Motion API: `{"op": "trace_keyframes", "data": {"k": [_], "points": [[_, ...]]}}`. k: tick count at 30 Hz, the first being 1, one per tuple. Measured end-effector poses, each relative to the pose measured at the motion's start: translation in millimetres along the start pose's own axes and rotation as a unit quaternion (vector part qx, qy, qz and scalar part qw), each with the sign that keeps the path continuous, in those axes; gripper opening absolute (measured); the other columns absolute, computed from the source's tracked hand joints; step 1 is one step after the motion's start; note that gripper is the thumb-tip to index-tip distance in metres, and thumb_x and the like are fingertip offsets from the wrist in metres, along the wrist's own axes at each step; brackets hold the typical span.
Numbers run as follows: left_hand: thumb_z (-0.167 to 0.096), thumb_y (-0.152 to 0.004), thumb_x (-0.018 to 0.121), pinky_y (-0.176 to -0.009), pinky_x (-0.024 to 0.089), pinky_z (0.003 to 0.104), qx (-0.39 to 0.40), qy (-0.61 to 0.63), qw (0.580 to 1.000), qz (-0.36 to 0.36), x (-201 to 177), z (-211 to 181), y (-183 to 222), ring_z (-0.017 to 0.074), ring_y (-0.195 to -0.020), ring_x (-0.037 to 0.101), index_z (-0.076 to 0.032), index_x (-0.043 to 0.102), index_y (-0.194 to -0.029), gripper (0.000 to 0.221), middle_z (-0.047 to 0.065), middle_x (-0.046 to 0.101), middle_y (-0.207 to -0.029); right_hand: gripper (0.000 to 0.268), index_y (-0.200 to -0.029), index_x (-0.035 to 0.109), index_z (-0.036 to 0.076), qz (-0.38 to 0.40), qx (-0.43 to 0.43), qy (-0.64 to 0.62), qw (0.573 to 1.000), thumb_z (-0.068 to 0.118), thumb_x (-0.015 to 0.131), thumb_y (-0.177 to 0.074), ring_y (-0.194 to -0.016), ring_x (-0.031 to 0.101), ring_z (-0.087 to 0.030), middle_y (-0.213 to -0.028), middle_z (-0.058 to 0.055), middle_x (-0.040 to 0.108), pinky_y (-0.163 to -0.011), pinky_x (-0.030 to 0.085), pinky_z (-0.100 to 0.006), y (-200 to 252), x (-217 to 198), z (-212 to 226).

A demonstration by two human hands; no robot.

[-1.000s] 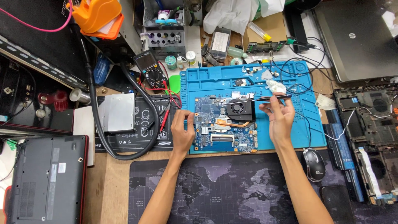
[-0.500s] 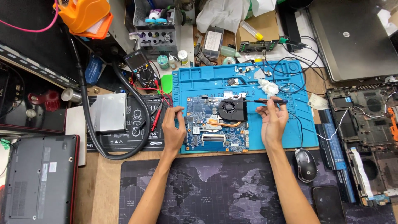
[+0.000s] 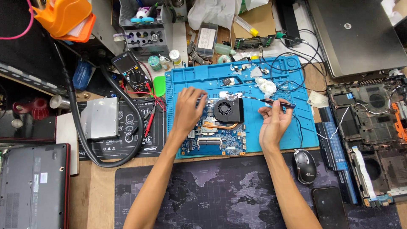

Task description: Applying thermal paste and installing a cooling fan onto a laptop motherboard

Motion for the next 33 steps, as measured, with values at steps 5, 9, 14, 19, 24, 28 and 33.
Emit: {"op": "trace_keyframes", "data": {"k": [5,9,14,19,24,28,33], "points": [[-0.013,-0.095,0.067,-0.089,0.043,0.035,0.037,-0.084,0.995,0.05,23.2,-14.5,-41.2,0.0192,-0.093,0.056,-0.012,0.071,-0.099,0.006,0.006,0.062,-0.09,0.024,-0.124,0.042,0.013,-0.007,-0.001,0.001,1.0,0.026,0.056,-0.109,-0.073,0.071,-0.013,-0.109,-0.012,0.066,-0.074,0.064,-0.026,2.9,4.8,6.6],[-0.011,-0.09,0.071,-0.085,0.045,0.036,0.034,-0.119,0.99,0.065,52.3,-6.2,-59.5,0.0215,-0.088,0.057,-0.01,0.071,-0.093,0.003,0.008,0.063,-0.087,0.024,-0.123,0.041,0.013,-0.008,-0.001,0.001,1.0,0.026,0.056,-0.109,-0.072,0.07,-0.013,-0.113,-0.014,0.066,-0.073,0.064,-0.026,1.9,2.3,3.4],[-0.013,-0.088,0.074,-0.086,0.048,0.042,0.005,-0.118,0.99,0.081,61.6,-10.2,-67.6,0.0247,-0.089,0.058,-0.008,0.067,-0.091,0.009,0.009,0.061,-0.088,0.024,-0.123,0.041,0.014,-0.01,0.0,-0.003,1.0,0.025,0.056,-0.109,-0.071,0.07,-0.013,-0.113,-0.015,0.066,-0.072,0.064,-0.026,1.4,2.5,4.2],[-0.011,-0.091,0.07,-0.093,0.049,0.049,-0.037,-0.098,0.989,0.101,68.6,-7.9,-71.9,0.027,-0.091,0.059,-0.006,0.065,-0.089,0.008,0.01,0.059,-0.087,0.024,-0.123,0.041,0.014,-0.011,0.001,-0.006,1.0,0.025,0.056,-0.109,-0.071,0.07,-0.013,-0.114,-0.015,0.066,-0.072,0.064,-0.026,1.0,1.1,2.6],[-0.011,-0.089,0.071,-0.092,0.049,0.052,-0.045,-0.068,0.99,0.112,70.9,-5.2,-73.8,0.028,-0.091,0.058,-0.005,0.065,-0.09,0.008,0.008,0.058,-0.087,0.025,-0.124,0.041,0.013,-0.011,-0.001,-0.008,1.0,0.026,0.057,-0.109,-0.071,0.07,-0.013,-0.115,-0.016,0.067,-0.072,0.064,-0.026,-0.9,-0.5,-0.7],[-0.007,-0.09,0.069,-0.09,0.048,0.049,-0.052,-0.042,0.99,0.121,69.7,-4.6,-76.2,0.0278,-0.09,0.055,-0.003,0.065,-0.089,0.006,0.008,0.055,-0.084,0.023,-0.123,0.042,0.014,-0.013,0.0,-0.011,1.0,0.024,0.056,-0.109,-0.071,0.07,-0.013,-0.114,-0.015,0.067,-0.072,0.063,-0.026,0.2,0.5,1.2],[-0.008,-0.091,0.068,-0.089,0.048,0.048,-0.069,-0.032,0.989,0.128,74.8,0.2,-77.6,0.0271,-0.089,0.053,-0.003,0.065,-0.089,0.006,0.007,0.054,-0.083,0.022,-0.123,0.041,0.014,-0.011,-0.001,-0.007,1.0,0.025,0.055,-0.109,-0.071,0.07,-0.013,-0.113,-0.015,0.068,-0.072,0.063,-0.026,0.8,2.2,2.3]]}}
Point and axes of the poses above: each hand's wrist, its own y-axis away from the middle knuckle, its own x-axis out of the palm, z = x × y, the point moved 1 cm from there along -y, towards the middle knuckle
